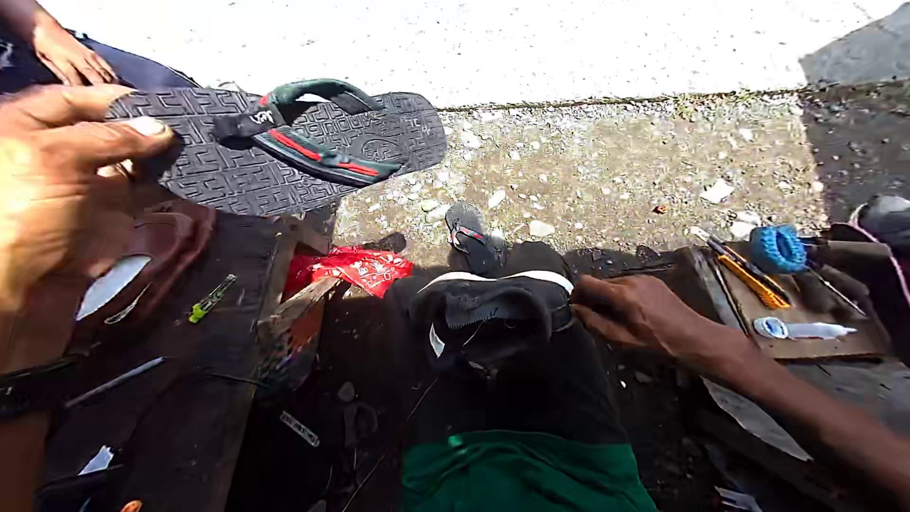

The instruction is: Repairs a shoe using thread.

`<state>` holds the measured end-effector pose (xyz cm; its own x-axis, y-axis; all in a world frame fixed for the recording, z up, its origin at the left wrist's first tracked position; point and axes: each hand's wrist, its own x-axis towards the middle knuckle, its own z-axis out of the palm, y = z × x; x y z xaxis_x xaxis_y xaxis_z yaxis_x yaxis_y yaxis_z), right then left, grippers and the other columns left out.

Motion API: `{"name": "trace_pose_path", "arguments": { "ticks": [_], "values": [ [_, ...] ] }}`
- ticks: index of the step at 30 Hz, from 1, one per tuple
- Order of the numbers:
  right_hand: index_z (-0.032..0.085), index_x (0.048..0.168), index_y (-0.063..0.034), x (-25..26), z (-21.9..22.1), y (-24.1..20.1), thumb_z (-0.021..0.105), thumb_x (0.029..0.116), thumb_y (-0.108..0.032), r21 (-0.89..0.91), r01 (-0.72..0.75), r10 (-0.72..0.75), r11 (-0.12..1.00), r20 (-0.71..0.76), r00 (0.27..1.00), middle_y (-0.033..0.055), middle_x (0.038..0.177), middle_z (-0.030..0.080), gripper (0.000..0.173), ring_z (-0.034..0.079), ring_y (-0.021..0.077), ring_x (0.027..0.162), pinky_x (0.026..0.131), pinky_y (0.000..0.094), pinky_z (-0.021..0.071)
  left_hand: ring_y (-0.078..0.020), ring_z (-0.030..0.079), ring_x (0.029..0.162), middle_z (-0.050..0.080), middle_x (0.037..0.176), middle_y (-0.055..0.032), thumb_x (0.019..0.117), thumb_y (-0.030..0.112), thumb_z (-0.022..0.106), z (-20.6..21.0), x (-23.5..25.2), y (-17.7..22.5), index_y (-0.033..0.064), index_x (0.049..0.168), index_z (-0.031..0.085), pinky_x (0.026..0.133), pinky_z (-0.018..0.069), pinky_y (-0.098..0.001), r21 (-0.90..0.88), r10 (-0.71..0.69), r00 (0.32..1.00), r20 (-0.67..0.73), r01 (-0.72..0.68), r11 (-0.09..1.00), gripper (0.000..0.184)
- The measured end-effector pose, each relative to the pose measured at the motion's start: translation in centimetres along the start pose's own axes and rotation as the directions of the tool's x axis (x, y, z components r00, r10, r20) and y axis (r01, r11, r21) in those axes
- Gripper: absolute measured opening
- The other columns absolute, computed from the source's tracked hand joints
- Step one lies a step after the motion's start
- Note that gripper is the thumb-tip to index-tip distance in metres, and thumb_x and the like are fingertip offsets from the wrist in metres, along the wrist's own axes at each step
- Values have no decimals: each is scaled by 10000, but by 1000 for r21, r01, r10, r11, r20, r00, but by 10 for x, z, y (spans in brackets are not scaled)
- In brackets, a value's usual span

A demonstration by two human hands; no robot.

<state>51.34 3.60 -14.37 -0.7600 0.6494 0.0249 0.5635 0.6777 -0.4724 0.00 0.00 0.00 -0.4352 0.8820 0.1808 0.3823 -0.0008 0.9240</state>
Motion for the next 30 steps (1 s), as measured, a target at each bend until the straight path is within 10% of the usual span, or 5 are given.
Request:
{"name": "trace_pose_path", "arguments": {
  "ticks": [6,11,17,22,30],
  "values": [
    [648,927,-106,-7,3,0,539,995,-307,-6,0,-1,1000,-59,998,42,664,601,238,629,221,582,484,431,468,-156,678,862,680,1052,-71,993,141,588,196,-1,-101,71,1247,616,752,586,-380,-67,-302,944,134,313,947,265],
    [650,932,-110,-7,3,0,530,995,-305,-32,-7,5,999,-62,998,41,668,600,238,630,223,579,474,423,465,-388,590,1229,580,1391,-230,988,397,649,215,-27,-151,107,1611,266,1000,479,-597,214,-354,911,212,310,926,786],
    [643,924,-115,-4,1,5,523,999,-307,-55,24,-26,998,-50,998,38,676,595,239,627,221,579,467,414,465,-141,723,809,728,1038,-50,989,132,593,142,-127,-111,39,1382,538,719,624,-285,-255,-194,976,95,212,943,408],
    [655,916,-108,3,-6,4,510,1010,-306,-41,57,-58,998,-16,998,36,668,592,263,614,210,570,477,408,458,-136,692,1096,731,1178,20,1049,335,585,123,-216,-55,206,1198,742,951,581,-302,-414,155,858,490,72,908,252],
    [675,916,-137,30,-21,-3,504,1021,-321,-92,106,-99,990,84,992,6,665,590,273,611,177,584,491,383,444,-199,692,1107,719,1172,-148,1064,171,456,233,-190,-45,-13,1201,709,995,541,-336,203,168,857,487,-298,933,341]
  ]
}}
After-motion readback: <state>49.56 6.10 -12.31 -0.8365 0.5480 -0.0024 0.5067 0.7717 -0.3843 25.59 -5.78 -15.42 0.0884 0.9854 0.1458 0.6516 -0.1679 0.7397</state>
